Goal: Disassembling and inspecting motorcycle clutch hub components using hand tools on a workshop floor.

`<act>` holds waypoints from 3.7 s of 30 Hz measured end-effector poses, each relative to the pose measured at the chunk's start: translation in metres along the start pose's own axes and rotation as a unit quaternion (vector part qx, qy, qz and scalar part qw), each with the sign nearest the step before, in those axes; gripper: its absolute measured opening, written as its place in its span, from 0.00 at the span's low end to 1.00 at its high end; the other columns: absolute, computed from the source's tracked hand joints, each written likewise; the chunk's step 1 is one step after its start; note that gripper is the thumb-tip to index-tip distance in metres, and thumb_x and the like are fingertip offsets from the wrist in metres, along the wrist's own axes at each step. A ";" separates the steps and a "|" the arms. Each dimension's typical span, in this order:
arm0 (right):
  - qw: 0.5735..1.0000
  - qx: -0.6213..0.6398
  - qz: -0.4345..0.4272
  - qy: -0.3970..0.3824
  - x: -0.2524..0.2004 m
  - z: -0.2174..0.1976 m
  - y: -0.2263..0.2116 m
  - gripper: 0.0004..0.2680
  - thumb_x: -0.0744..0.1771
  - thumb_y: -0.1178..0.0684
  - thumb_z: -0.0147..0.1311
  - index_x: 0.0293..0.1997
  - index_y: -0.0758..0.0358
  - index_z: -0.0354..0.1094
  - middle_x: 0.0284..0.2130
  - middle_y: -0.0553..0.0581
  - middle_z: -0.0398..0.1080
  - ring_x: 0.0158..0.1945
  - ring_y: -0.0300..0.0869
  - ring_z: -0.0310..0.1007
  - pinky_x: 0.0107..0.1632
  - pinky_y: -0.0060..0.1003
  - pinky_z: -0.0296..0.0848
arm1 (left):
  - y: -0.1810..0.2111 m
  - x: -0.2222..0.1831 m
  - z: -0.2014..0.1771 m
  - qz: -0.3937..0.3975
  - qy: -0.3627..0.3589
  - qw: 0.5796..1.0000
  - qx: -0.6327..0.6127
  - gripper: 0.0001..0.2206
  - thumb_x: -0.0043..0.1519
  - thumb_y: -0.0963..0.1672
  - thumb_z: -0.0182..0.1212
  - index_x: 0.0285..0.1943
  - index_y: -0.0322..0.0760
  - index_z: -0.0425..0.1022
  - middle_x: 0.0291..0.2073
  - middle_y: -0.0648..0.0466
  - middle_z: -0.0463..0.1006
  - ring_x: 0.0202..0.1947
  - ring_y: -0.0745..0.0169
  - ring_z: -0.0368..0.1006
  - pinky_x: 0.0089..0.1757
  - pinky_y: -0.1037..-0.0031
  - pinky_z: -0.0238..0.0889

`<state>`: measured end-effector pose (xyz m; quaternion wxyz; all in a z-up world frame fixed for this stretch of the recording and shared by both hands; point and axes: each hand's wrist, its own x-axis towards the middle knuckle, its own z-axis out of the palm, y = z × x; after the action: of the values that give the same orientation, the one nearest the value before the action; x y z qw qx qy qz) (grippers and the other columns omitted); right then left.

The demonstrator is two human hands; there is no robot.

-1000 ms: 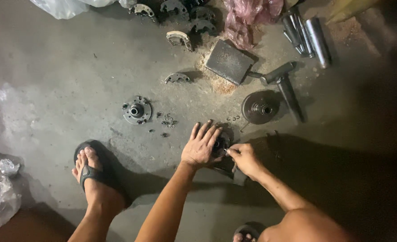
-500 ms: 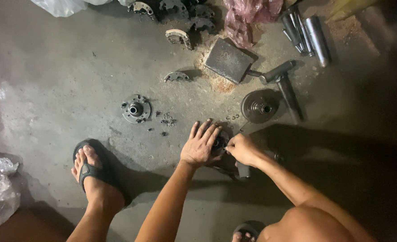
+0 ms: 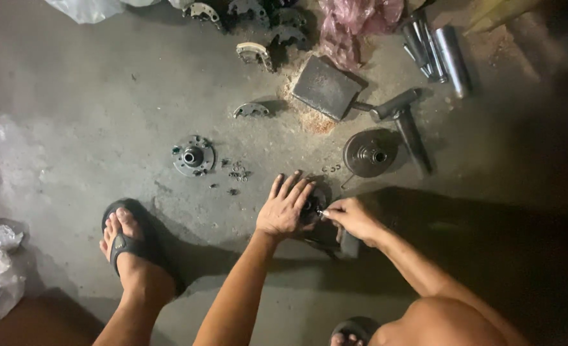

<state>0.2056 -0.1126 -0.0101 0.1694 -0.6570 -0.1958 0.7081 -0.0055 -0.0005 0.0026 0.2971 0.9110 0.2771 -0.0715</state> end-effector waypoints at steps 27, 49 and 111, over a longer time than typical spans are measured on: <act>0.964 0.165 -0.100 0.184 -0.040 0.064 0.039 0.07 0.65 0.58 0.55 0.44 0.71 0.74 0.26 0.48 0.73 0.16 0.38 0.72 0.18 0.35 0.72 | 0.010 -0.017 -0.036 0.029 0.098 0.988 -0.112 0.51 0.39 0.54 0.76 0.74 0.34 0.57 0.66 0.38 0.63 0.66 0.33 0.58 0.64 0.44 0.50; 0.971 -0.109 -0.030 0.212 -0.049 0.068 -0.033 0.07 0.67 0.53 0.55 0.43 0.64 0.76 0.25 0.61 0.79 0.19 0.47 0.78 0.26 0.42 0.75 | 0.005 -0.019 -0.008 -0.004 0.043 0.992 -0.115 0.52 0.45 0.54 0.74 0.76 0.30 0.51 0.69 0.38 0.61 0.73 0.40 0.52 0.70 0.49 0.40; 0.940 -0.094 -0.242 0.221 -0.004 0.064 0.052 0.07 0.68 0.57 0.55 0.38 0.74 0.75 0.22 0.47 0.72 0.20 0.35 0.72 0.23 0.33 0.71 | -0.004 -0.022 0.019 -0.012 0.073 0.997 -0.025 0.46 0.54 0.61 0.64 0.72 0.26 0.59 0.68 0.38 0.64 0.72 0.42 0.55 0.70 0.52 0.40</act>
<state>0.1432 -0.1630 -0.0285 0.3125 -0.7424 -0.3722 0.4611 -0.0258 -0.0187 -0.0082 0.2980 0.9026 0.3105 -0.0008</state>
